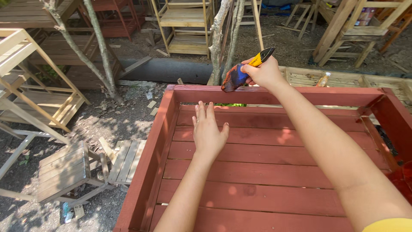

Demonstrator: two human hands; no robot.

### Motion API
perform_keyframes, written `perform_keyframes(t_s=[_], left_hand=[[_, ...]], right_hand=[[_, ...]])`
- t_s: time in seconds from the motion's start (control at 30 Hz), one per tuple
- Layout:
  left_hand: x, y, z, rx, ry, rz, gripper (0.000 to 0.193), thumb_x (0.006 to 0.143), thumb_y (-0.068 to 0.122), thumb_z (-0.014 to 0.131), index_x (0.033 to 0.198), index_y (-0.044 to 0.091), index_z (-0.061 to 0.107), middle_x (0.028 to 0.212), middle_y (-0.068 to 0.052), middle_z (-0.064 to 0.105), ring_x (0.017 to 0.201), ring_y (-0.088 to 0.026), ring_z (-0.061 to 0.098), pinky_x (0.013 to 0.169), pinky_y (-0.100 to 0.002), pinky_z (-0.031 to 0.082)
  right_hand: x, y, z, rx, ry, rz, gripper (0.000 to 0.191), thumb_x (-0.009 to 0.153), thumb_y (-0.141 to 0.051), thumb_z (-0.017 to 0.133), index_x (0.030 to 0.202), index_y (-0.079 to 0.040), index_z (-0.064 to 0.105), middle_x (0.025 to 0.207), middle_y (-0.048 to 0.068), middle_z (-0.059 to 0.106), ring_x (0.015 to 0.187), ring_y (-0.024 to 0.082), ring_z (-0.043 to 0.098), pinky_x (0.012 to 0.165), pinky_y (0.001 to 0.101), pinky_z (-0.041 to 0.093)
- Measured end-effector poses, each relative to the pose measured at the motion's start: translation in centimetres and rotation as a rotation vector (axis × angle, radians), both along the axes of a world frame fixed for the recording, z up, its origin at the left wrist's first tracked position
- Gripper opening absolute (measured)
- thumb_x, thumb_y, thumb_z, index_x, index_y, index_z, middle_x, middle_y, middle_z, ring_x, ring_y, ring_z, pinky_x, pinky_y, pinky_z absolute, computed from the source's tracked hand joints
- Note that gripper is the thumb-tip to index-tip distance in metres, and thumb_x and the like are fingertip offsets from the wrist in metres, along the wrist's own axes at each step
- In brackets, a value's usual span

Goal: The person paints the top shelf of a wooden shelving unit with reddish-brown paint using a small brush. They repeatedly dip the brush into a small container of paint and apply it to the edges and surface of the shelf.

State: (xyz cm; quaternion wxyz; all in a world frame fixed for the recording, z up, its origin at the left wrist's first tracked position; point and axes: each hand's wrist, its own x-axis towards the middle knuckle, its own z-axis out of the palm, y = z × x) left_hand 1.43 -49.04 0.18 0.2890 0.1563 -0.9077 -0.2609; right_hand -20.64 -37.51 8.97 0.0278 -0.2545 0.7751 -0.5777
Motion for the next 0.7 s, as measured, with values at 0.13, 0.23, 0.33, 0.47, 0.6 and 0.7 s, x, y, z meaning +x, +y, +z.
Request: perform_keyframes(t_s=[0.13, 0.23, 0.33, 0.47, 0.6, 0.7], left_hand=[[-3.1, 3.8, 0.4, -0.063, -0.057, -0.106, 0.089, 0.08, 0.027, 0.079, 0.151, -0.002, 0.035, 0.161, -0.031, 0.024, 0.152, -0.042, 0.023, 0.121, -0.055, 0.023], [-5.0, 6.9, 0.3, -0.082, -0.088, -0.19, 0.091, 0.079, 0.026, 0.079, 0.151, -0.002, 0.034, 0.161, -0.03, 0.023, 0.152, -0.041, 0.023, 0.121, -0.054, 0.022], [-6.6, 10.3, 0.1, -0.09, -0.087, -0.266, 0.091, 0.078, 0.026, 0.08, 0.151, -0.002, 0.034, 0.161, -0.03, 0.022, 0.152, -0.041, 0.021, 0.12, -0.054, 0.022], [-8.6, 15.2, -0.3, -0.094, -0.091, -0.341, 0.09, 0.078, 0.027, 0.08, 0.151, -0.002, 0.035, 0.162, -0.03, 0.022, 0.152, -0.04, 0.022, 0.121, -0.054, 0.022], [-10.5, 19.0, -0.3, -0.1, -0.071, -0.41, 0.088, 0.079, 0.026, 0.08, 0.15, -0.002, 0.036, 0.162, -0.029, 0.023, 0.153, -0.04, 0.021, 0.122, -0.053, 0.021], [-11.4, 21.3, -0.2, -0.083, -0.104, -0.451, 0.086, 0.079, 0.025, 0.079, 0.15, -0.001, 0.038, 0.162, -0.029, 0.023, 0.153, -0.04, 0.021, 0.122, -0.053, 0.021]], right_hand=[[-1.6, 7.8, 0.4, 0.033, 0.074, -0.024, 0.022, 0.087, -0.011, 0.076, 0.107, -0.001, 0.076, 0.084, 0.01, 0.075, 0.06, 0.012, 0.07, 0.053, 0.0261, 0.058], [-2.7, 13.9, 0.2, 0.107, 0.065, -0.138, 0.023, 0.087, -0.011, 0.075, 0.109, -0.002, 0.077, 0.085, 0.01, 0.075, 0.061, 0.012, 0.07, 0.053, 0.0258, 0.059], [-3.6, 19.6, -0.3, 0.116, 0.077, -0.191, 0.024, 0.088, -0.011, 0.075, 0.11, -0.001, 0.076, 0.086, 0.01, 0.075, 0.064, 0.011, 0.071, 0.055, 0.026, 0.058], [-5.1, 27.2, -1.1, 0.076, 0.082, -0.211, 0.026, 0.088, -0.011, 0.075, 0.113, -0.001, 0.075, 0.085, 0.01, 0.075, 0.067, 0.01, 0.072, 0.058, 0.0252, 0.059], [-6.6, 33.1, -1.8, 0.129, 0.106, -0.318, 0.028, 0.088, -0.013, 0.077, 0.114, -0.003, 0.076, 0.087, 0.008, 0.075, 0.064, 0.012, 0.069, 0.057, 0.026, 0.056], [-7.0, 37.2, -1.8, 0.145, 0.07, -0.391, 0.028, 0.088, -0.015, 0.078, 0.115, -0.006, 0.077, 0.087, 0.007, 0.075, 0.063, 0.011, 0.069, 0.056, 0.0252, 0.055]])
